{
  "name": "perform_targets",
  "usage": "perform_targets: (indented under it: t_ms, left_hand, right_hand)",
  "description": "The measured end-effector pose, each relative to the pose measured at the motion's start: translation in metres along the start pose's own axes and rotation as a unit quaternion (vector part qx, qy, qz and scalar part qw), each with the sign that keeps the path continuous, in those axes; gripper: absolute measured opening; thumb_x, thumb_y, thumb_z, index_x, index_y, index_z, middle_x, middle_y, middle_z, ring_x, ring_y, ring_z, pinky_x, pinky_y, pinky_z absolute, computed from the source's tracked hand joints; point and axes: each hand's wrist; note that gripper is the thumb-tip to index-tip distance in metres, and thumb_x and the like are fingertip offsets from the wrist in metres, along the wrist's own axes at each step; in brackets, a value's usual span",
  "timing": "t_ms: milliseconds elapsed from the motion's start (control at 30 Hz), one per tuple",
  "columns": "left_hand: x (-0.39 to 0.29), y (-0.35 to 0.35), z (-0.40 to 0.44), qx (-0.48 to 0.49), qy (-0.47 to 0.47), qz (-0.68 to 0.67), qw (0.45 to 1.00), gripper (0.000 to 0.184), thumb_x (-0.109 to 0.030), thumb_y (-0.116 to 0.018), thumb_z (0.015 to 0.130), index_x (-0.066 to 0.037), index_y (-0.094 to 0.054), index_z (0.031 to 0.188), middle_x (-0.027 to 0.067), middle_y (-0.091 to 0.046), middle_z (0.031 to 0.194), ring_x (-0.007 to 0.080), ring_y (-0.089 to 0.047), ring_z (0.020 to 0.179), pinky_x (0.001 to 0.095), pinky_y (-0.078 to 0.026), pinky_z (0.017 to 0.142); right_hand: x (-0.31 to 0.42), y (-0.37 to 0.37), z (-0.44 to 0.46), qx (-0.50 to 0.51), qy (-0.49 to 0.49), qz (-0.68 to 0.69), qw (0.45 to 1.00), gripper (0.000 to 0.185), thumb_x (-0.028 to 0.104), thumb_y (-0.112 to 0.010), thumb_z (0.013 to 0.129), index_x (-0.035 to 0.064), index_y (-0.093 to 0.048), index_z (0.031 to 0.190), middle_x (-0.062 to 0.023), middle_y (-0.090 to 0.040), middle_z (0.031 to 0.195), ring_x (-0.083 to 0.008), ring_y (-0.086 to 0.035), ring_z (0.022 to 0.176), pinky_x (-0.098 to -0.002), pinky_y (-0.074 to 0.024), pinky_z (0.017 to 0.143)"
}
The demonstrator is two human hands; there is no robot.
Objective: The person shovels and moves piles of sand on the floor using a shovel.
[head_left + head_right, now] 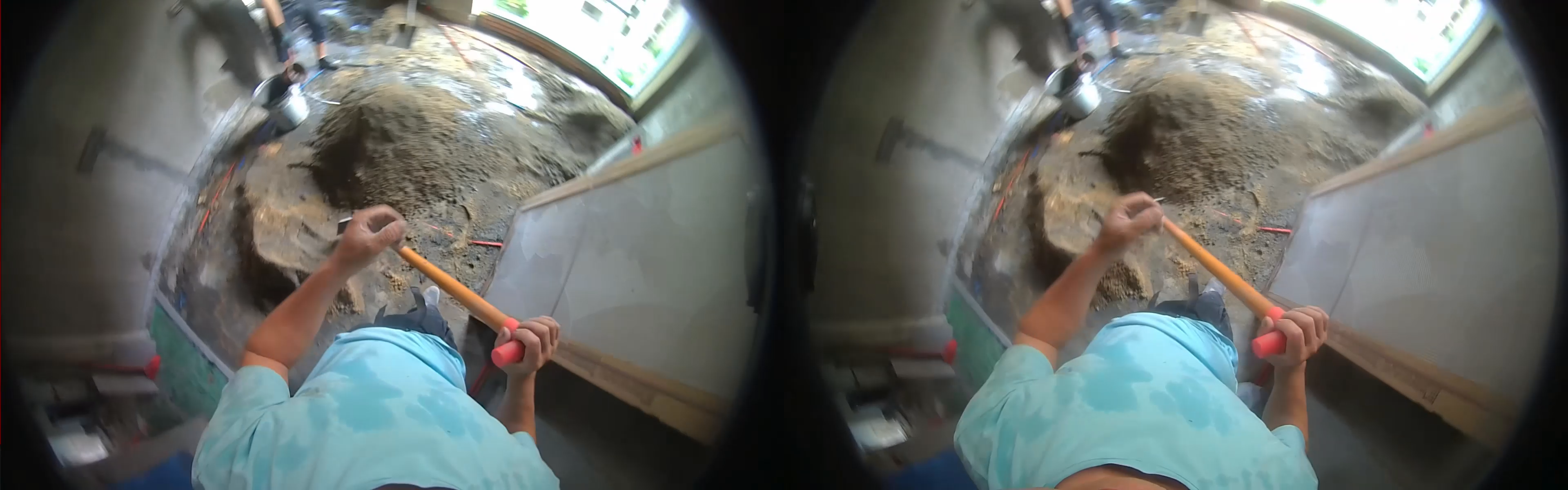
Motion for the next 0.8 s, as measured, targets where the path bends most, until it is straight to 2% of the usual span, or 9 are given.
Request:
perform_targets:
  t_ms: [67,133,267,300,367,500,600,667,800]
  left_hand:
    - [-0.102,0.011,-0.045,0.062,-0.294,0.113,0.947,0.015,-0.016,-0.057,0.081,-0.003,-0.059,0.074,0.0091,-0.059,0.070,0.0179,-0.056,0.064,0.0306,-0.046,0.064]
    - [-0.169,0.007,-0.102,0.149,-0.424,-0.040,0.892,0.028,-0.033,-0.059,0.081,-0.007,-0.061,0.071,0.0087,-0.060,0.072,0.0198,-0.057,0.065,0.0433,-0.042,0.077]
    - [-0.208,-0.010,-0.174,0.040,-0.674,-0.058,0.736,0.047,-0.053,-0.052,0.081,-0.010,-0.051,0.063,0.0007,-0.041,0.060,0.0146,-0.039,0.049,0.0306,-0.030,0.052]
    - [-0.215,-0.014,-0.182,0.004,-0.719,-0.064,0.692,0.046,-0.048,-0.052,0.083,-0.009,-0.050,0.059,-0.0003,-0.039,0.056,0.0124,-0.037,0.044,0.0277,-0.028,0.045]
    - [-0.232,-0.001,-0.215,-0.028,-0.765,-0.084,0.638,0.046,-0.042,-0.053,0.085,-0.009,-0.046,0.054,-0.0014,-0.035,0.052,0.0110,-0.034,0.040,0.0253,-0.027,0.037]
    - [-0.240,0.013,-0.265,-0.087,-0.793,-0.095,0.595,0.045,-0.038,-0.052,0.086,-0.013,-0.035,0.053,-0.0012,-0.029,0.052,0.0136,-0.032,0.041,0.0274,-0.027,0.039]
    - [-0.246,0.034,-0.316,-0.074,-0.754,-0.083,0.647,0.043,-0.031,-0.050,0.089,-0.013,-0.032,0.054,-0.0009,-0.029,0.052,0.0145,-0.033,0.042,0.0289,-0.027,0.039]
    - [-0.244,0.043,-0.330,-0.076,-0.766,-0.028,0.638,0.041,-0.026,-0.049,0.089,-0.013,-0.031,0.054,-0.0007,-0.029,0.052,0.0148,-0.034,0.042,0.0293,-0.028,0.040]
    - [-0.249,0.052,-0.323,-0.129,-0.844,0.081,0.513,0.039,-0.021,-0.046,0.090,-0.012,-0.031,0.055,-0.0002,-0.030,0.052,0.0157,-0.035,0.042,0.0294,-0.029,0.040]
  right_hand:
    - [0.021,-0.020,0.006,0.017,0.031,0.004,0.999,0.018,0.009,-0.066,0.068,0.0082,-0.049,0.070,-0.0068,-0.051,0.066,-0.0245,-0.051,0.061,-0.0362,-0.0427,0.060]
    - [0.048,-0.030,0.013,0.023,0.048,-0.010,0.999,0.017,0.008,-0.066,0.069,0.0082,-0.049,0.070,-0.0070,-0.052,0.067,-0.0244,-0.051,0.061,-0.0361,-0.0424,0.060]
    - [0.093,-0.051,0.023,0.019,0.127,-0.019,0.992,0.015,0.011,-0.066,0.070,0.0086,-0.051,0.073,-0.0070,-0.053,0.068,-0.0259,-0.053,0.064,-0.0375,-0.0428,0.060]
    - [0.103,-0.055,0.025,0.015,0.142,-0.019,0.990,0.015,0.011,-0.066,0.070,0.0086,-0.051,0.073,-0.0071,-0.053,0.068,-0.0260,-0.053,0.064,-0.0375,-0.0428,0.060]
    - [0.120,-0.058,0.030,0.016,0.174,-0.019,0.984,0.015,0.012,-0.066,0.070,0.0085,-0.051,0.073,-0.0072,-0.053,0.068,-0.0261,-0.053,0.064,-0.0376,-0.0428,0.060]
    - [0.145,-0.069,0.038,0.015,0.217,-0.012,0.976,0.015,0.012,-0.065,0.070,0.0084,-0.051,0.073,-0.0073,-0.053,0.069,-0.0263,-0.053,0.064,-0.0377,-0.0429,0.060]
    - [0.160,-0.078,0.040,0.013,0.237,0.007,0.971,0.014,0.012,-0.065,0.071,0.0084,-0.052,0.073,-0.0075,-0.053,0.069,-0.0264,-0.053,0.064,-0.0378,-0.0429,0.060]
    - [0.167,-0.084,0.041,0.014,0.247,0.017,0.969,0.014,0.012,-0.065,0.071,0.0083,-0.052,0.073,-0.0076,-0.053,0.069,-0.0265,-0.053,0.064,-0.0379,-0.0429,0.060]
    - [0.176,-0.088,0.049,0.018,0.255,0.029,0.966,0.014,0.012,-0.065,0.071,0.0082,-0.052,0.073,-0.0077,-0.053,0.069,-0.0267,-0.053,0.064,-0.0380,-0.0429,0.061]
Point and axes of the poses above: each hand's wrist, its own z-axis towards the middle knuckle, its own y-axis out of the back of the hand, x = y × z
